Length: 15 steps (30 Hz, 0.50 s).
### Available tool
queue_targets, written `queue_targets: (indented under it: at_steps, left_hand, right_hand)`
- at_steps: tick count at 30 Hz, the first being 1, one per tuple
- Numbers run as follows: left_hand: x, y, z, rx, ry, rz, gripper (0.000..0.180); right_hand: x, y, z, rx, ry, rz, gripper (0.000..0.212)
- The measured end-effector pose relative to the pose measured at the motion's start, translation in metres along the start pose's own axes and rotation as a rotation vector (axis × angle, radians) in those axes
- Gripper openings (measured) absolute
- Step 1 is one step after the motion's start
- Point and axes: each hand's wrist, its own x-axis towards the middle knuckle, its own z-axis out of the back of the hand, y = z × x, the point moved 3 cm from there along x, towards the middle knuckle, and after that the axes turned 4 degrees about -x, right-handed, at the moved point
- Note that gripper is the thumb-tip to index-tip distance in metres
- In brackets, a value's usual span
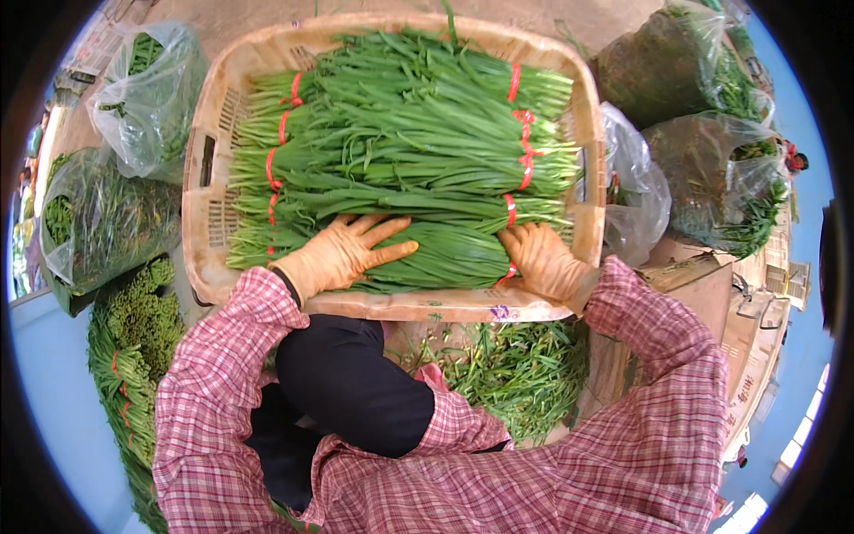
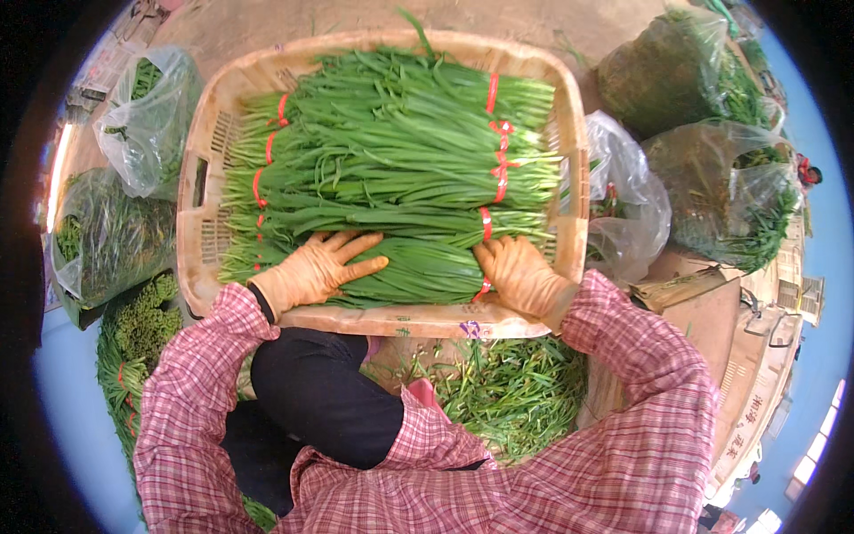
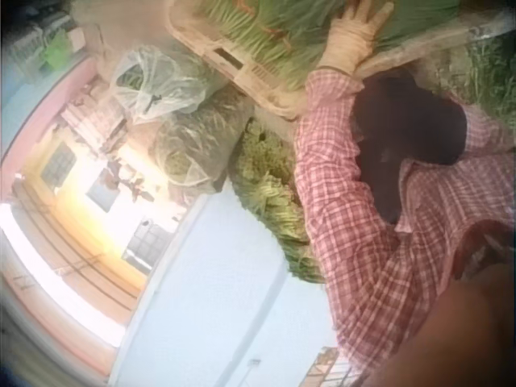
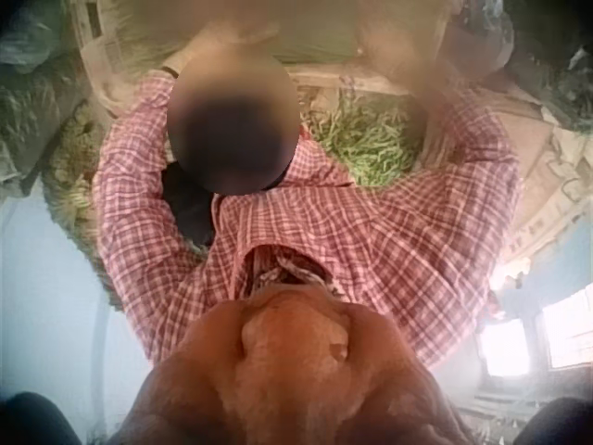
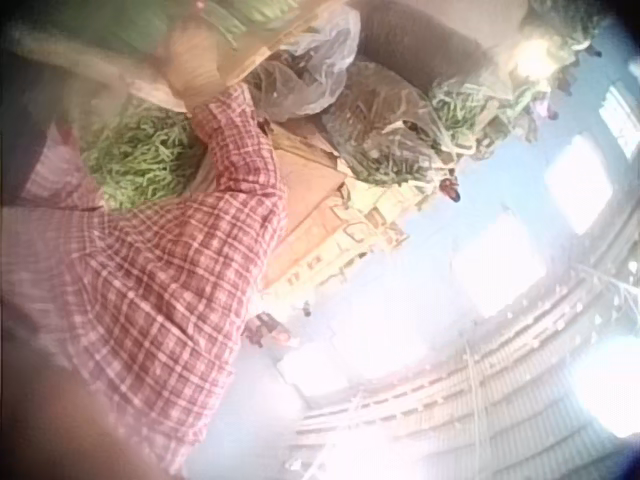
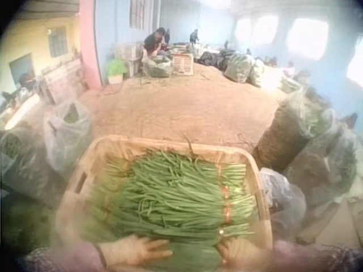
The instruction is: The person sorts bundles of chives by hand, stripping away loose or damaged leaves, then secures the bundles with red elastic bands and places them into a plastic crate.
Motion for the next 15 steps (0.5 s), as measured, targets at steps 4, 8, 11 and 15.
queue_targets:
  at_steps: [4, 8, 11, 15]
  left_hand:
    - [-0.01, -0.012, 0.024, 0.01, -0.067, -0.021, 0.103]
    - [-0.024, -0.023, 0.061, -0.1, 0.046, 0.073, 0.096]
    - [-0.025, -0.042, 0.097, -0.103, -0.107, 0.104, 0.097]
    - [-0.015, -0.044, 0.089, -0.043, -0.117, 0.081, 0.101]
  right_hand:
    - [-0.003, -0.003, 0.018, 0.138, 0.04, -0.04, 0.083]
    - [-0.019, -0.005, 0.044, 0.251, 0.018, -0.157, 0.079]
    - [-0.01, 0.002, 0.066, 0.29, -0.118, -0.225, 0.077]
    - [0.015, 0.013, 0.081, 0.297, -0.325, -0.055, 0.067]
